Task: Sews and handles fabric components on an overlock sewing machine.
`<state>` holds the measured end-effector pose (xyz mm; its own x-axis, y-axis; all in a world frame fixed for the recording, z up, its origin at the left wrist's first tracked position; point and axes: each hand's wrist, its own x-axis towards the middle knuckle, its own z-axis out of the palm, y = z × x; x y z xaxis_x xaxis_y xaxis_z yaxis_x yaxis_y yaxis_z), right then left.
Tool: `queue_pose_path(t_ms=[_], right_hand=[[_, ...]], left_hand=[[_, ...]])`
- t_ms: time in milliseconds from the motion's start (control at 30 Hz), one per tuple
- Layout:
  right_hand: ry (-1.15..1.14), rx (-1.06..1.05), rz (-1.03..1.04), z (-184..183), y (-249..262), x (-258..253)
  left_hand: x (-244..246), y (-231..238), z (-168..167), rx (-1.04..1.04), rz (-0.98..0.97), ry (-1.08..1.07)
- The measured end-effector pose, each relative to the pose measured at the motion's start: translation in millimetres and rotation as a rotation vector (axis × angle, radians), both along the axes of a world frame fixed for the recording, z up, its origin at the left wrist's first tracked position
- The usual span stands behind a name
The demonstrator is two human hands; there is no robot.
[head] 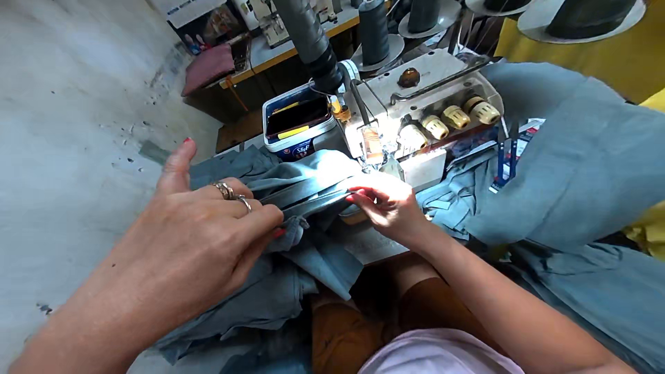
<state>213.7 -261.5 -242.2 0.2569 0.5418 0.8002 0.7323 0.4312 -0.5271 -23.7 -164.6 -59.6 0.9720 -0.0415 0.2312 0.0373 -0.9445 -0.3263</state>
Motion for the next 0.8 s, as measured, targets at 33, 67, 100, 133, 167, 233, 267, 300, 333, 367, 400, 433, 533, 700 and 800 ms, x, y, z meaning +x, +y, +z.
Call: queue_pose_path(t_ms=[33, 67, 100, 133, 167, 233, 267, 300, 333, 367, 400, 433, 533, 700, 800], right_hand=[[0.003, -0.003, -0.002, 0, 0, 0], [0.005, -0.005, -0.004, 0, 1, 0], [0.005, -0.002, -0.005, 1, 1, 0], [0.004, 0.003, -0.005, 1, 2, 0], [0.005, 0.009, -0.006, 2, 2, 0], [0.033, 0.014, 0.000, 3, 3, 1], [0.072, -0.007, 0.017, 5, 2, 2], [0.134, -0.066, 0.046, 9, -1, 3], [0.227, -0.145, 0.094, 15, -6, 4], [0.335, -0.226, 0.152, 20, -11, 6], [0.423, -0.311, 0.201, 25, -18, 8], [0.474, -0.377, 0.236, 26, -25, 10], [0.567, -0.421, 0.278, 17, -48, 10], [0.594, -0.324, 0.280, -10, -66, 7], [0.602, -0.280, 0.286, -11, -68, 3]], left_hand=[[0, -1, 0, 0.003, -0.003, -0.004], [0, -2, 0, 0.008, -0.002, -0.006], [0, -2, 0, 0.011, 0.001, -0.007], [0, -3, 0, 0.017, 0.002, -0.014], [0, -4, 0, 0.023, 0.004, -0.023], [1, -6, 2, 0.031, 0.006, -0.034], [2, -6, 3, 0.027, 0.001, -0.038], [4, -6, 5, 0.016, -0.005, -0.045], [7, -6, 6, -0.001, -0.018, -0.054], [11, -5, 7, -0.019, -0.032, -0.062], [15, -3, 7, -0.031, -0.044, -0.076], [21, 0, 6, -0.034, -0.057, -0.098], [38, 7, -4, -0.002, -0.011, -0.096], [56, 26, -20, -0.030, 0.065, -0.017], [61, 25, -20, -0.041, 0.023, -0.044]])
